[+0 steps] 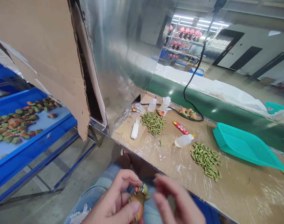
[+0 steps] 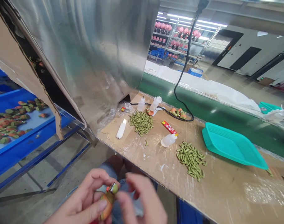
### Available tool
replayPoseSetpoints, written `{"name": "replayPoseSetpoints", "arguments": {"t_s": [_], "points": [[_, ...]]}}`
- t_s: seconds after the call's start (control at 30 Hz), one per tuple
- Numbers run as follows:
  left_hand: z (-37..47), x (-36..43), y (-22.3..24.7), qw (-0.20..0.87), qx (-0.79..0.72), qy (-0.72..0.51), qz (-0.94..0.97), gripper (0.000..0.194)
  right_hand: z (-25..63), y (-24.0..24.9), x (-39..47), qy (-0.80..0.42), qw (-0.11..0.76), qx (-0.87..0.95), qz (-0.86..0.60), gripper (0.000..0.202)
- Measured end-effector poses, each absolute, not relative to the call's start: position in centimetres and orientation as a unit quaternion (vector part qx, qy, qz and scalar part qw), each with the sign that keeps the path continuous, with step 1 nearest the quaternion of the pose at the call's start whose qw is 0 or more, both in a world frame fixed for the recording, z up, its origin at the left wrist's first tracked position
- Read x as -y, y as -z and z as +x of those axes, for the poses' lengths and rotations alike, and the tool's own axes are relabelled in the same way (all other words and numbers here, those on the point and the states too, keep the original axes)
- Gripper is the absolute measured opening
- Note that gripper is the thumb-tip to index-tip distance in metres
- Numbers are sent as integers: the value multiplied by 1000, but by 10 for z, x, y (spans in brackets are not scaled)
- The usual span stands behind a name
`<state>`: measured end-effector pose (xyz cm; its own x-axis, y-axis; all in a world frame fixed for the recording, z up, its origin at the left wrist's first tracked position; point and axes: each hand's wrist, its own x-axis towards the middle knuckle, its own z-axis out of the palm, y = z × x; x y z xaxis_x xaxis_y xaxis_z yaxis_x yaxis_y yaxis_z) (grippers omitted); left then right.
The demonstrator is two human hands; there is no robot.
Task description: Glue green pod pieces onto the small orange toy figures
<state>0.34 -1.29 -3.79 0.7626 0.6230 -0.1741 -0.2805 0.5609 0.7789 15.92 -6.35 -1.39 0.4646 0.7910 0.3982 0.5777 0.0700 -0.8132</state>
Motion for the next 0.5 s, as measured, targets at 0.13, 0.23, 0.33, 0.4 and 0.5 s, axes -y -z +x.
{"name": "replayPoseSetpoints", "arguments": {"t_s": [0.13,0.23,0.33,0.4,0.5], "points": [[1,12,27,827,-229,-279,431,11,233,31,20,-6,546,317,-776,45],[-1,13,19,829,-222,-284,428,11,283,51,-15,-9,498,301,-813,61],[-1,14,13,848,-223,-289,384,11,298,56,-32,-34,445,312,-839,42],[-1,14,10,851,-226,-297,369,14,289,49,-27,-60,443,319,-836,39],[-1,13,8,840,-231,-311,380,15,262,28,5,-164,479,369,-780,47]]}}
